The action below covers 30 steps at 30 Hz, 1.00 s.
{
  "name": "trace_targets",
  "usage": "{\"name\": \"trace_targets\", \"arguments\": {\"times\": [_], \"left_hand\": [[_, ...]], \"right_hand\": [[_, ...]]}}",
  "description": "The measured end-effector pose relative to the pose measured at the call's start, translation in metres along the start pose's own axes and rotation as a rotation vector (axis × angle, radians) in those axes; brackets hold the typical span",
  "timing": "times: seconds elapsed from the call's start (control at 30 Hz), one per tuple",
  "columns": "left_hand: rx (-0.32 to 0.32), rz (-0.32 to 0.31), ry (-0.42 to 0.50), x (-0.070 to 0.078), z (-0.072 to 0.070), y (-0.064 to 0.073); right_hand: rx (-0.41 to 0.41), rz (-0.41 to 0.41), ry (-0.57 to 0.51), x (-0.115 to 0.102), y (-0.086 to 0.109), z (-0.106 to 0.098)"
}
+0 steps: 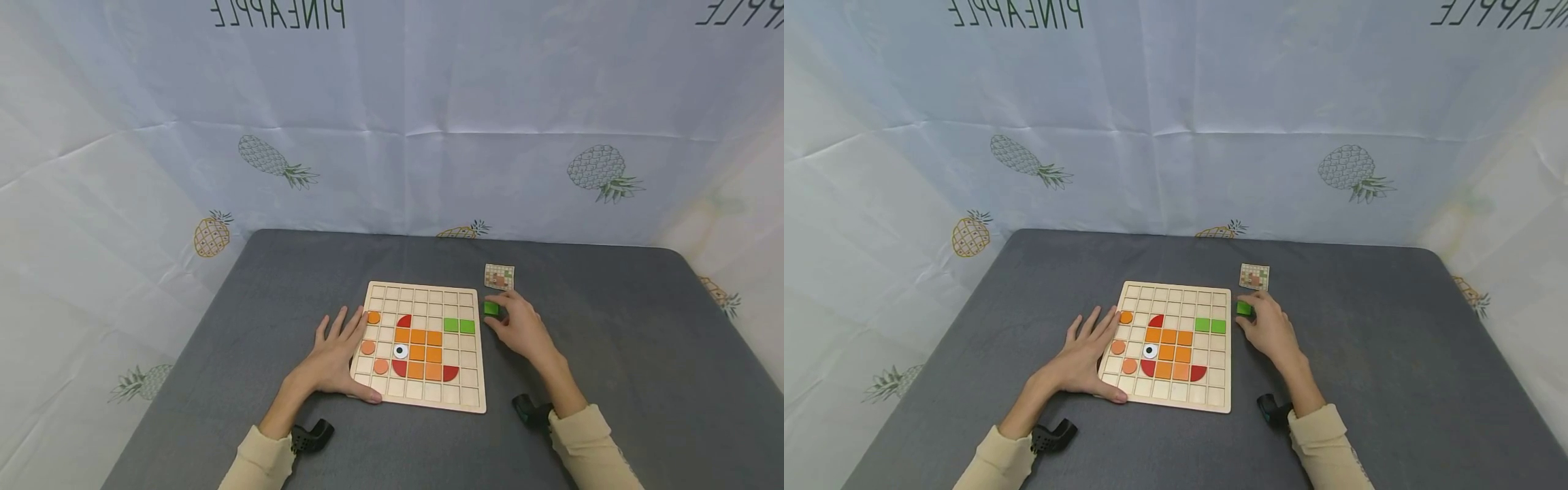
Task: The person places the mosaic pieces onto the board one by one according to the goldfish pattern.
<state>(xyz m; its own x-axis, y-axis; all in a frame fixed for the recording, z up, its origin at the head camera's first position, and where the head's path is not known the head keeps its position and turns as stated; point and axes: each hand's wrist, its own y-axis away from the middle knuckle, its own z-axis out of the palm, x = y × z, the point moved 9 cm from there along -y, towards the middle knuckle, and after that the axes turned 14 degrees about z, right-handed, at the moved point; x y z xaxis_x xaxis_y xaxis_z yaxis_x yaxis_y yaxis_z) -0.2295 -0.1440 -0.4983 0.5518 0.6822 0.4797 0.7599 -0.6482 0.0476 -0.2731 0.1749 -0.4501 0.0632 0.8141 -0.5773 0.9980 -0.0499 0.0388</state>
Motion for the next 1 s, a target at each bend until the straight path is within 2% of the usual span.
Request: {"name": "trace_targets", "arguments": {"times": [0.2,0.67,1.0], "left_hand": [[0.002,-0.004,0.0,-0.0006,0.0001,0.0006],[-0.008,-0.006,-0.01,0.0007,-0.0002,-0.0003],[-0.007,-0.005,-0.007,0.0008,-0.0002,-0.0002]], "right_hand": [[-0.024,0.018,0.016,0.0074,-0.0046,0.0052],[-0.042,0.051,0.038,0.0065,-0.0039,0.0085],[-0.023,0.021,0.025,0.0026,0.0002,0.0062]]}}
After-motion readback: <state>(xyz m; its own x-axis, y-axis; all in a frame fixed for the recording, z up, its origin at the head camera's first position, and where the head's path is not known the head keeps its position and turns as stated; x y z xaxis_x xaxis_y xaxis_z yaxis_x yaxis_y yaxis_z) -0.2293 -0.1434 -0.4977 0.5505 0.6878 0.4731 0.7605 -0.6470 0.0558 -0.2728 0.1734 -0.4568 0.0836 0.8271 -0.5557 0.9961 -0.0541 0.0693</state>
